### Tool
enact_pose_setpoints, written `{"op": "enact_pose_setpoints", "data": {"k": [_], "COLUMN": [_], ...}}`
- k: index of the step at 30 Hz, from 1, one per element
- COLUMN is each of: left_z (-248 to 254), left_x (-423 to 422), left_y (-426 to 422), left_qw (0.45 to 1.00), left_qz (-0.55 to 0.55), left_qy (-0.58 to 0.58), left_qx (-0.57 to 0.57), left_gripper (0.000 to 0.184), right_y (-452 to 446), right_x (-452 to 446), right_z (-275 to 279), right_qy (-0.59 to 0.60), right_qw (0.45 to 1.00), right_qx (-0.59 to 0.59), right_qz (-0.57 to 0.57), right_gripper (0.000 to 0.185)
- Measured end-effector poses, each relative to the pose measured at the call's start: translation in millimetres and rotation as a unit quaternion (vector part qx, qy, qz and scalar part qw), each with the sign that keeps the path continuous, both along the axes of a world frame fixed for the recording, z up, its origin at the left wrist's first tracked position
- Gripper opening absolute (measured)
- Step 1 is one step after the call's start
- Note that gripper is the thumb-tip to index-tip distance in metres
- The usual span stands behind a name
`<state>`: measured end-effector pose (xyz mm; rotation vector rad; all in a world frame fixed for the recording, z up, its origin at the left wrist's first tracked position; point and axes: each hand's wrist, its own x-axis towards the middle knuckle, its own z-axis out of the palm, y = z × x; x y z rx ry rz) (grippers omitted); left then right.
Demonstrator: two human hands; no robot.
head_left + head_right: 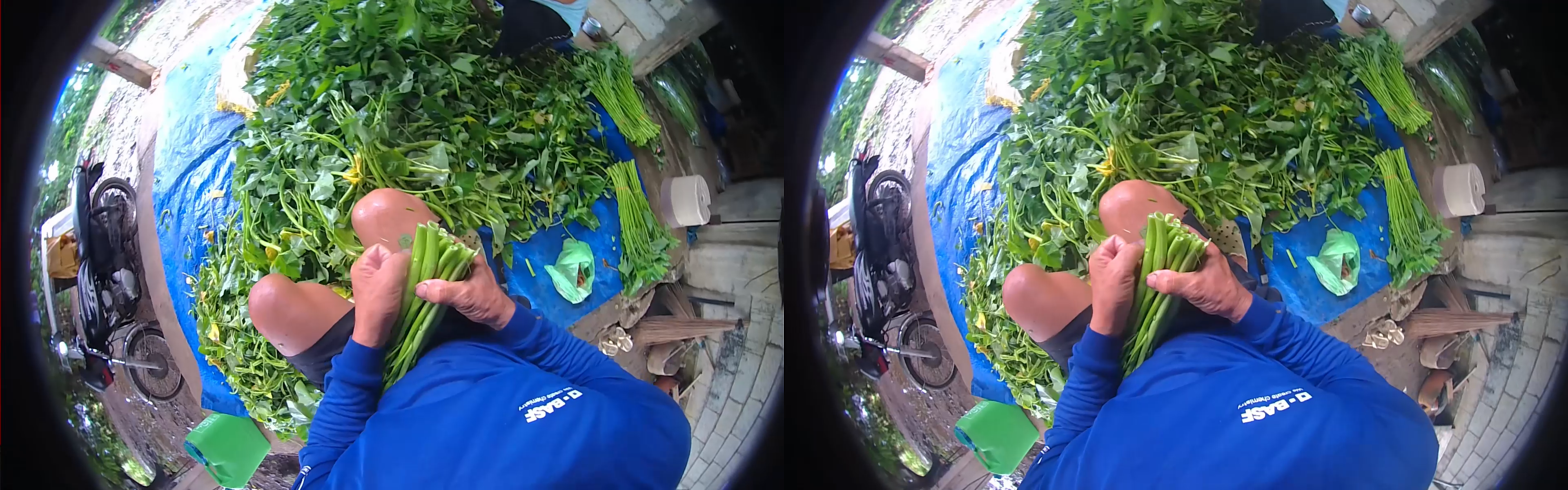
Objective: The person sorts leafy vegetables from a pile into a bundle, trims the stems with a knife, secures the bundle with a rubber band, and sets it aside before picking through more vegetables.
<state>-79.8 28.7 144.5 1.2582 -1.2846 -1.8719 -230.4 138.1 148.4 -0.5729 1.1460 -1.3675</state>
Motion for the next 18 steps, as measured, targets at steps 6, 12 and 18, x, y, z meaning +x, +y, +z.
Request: {"op": "enact_pose_setpoints", "data": {"k": [6,12,18], "left_z": [-12,-23,-9], "left_x": [-6,-12,-19], "left_y": [3,5,0], "left_qw": [0.998,0.995,0.988], "left_qz": [-0.008,-0.068,-0.096], "left_qy": [-0.057,-0.076,-0.100], "left_qx": [-0.001,0.018,-0.063], "left_gripper": [0.043,0.049,0.067], "right_y": [21,55,45], "right_x": [-71,-66,-80], "right_z": [1,-105,-38], "right_qy": [0.064,-0.473,-0.460], "right_qw": [0.959,0.863,0.867], "right_qx": [0.081,-0.098,-0.177], "right_qz": [0.262,-0.146,0.073], "right_gripper": [0.059,0.021,0.069]}}
